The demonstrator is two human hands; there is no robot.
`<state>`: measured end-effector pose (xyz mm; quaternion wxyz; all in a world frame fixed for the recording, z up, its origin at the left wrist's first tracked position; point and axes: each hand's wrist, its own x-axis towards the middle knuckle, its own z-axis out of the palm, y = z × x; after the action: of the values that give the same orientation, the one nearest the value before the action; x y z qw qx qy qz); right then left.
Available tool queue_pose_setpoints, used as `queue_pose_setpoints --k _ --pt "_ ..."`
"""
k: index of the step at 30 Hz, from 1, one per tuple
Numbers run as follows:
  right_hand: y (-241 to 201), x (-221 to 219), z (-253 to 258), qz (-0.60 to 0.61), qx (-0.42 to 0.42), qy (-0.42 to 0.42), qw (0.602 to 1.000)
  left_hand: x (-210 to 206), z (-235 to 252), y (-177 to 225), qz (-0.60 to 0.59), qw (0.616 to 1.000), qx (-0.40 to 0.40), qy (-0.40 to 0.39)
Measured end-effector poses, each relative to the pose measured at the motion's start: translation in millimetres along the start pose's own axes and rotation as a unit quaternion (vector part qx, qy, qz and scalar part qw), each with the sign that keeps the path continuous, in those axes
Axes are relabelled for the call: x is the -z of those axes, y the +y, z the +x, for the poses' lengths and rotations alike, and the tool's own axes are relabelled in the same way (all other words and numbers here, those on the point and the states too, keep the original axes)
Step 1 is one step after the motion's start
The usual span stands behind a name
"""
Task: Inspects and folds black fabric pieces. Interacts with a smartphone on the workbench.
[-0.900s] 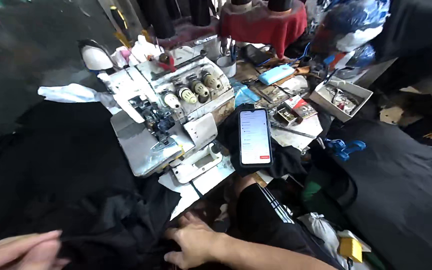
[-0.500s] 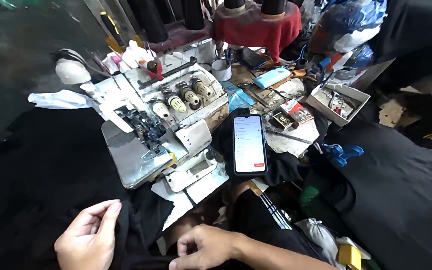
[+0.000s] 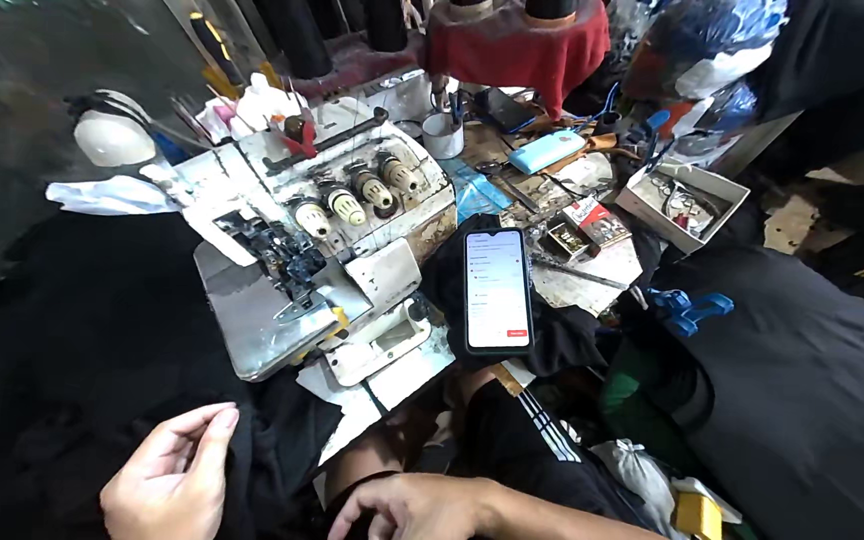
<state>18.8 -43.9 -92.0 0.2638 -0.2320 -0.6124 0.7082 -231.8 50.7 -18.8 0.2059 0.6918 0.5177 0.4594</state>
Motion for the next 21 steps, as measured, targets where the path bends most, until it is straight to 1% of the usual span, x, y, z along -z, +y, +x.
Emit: queue_pose_setpoints --k 5,8,13,18,21 --pt "5 11 -20 -0.098 0.018 -0.016 0.995 -1 0 1 0.002 1.000 -0.002 0.003" --pt "-2 22 -34 -0.090 0.019 -0.004 0.996 0 0 1 0.004 1.000 0.000 0.001" --pt "-13 36 -49 -0.115 0.002 0.053 0.992 0 0 0 0.007 1.000 -0.010 -0.003" --pt "-31 41 -56 -0.102 0.019 0.071 0.992 0 0 -2 0.003 1.000 -0.012 -0.001" --pt "-41 43 -59 -0.105 0.026 0.104 0.989 0 1 -1 0.001 1.000 -0.012 -0.007"
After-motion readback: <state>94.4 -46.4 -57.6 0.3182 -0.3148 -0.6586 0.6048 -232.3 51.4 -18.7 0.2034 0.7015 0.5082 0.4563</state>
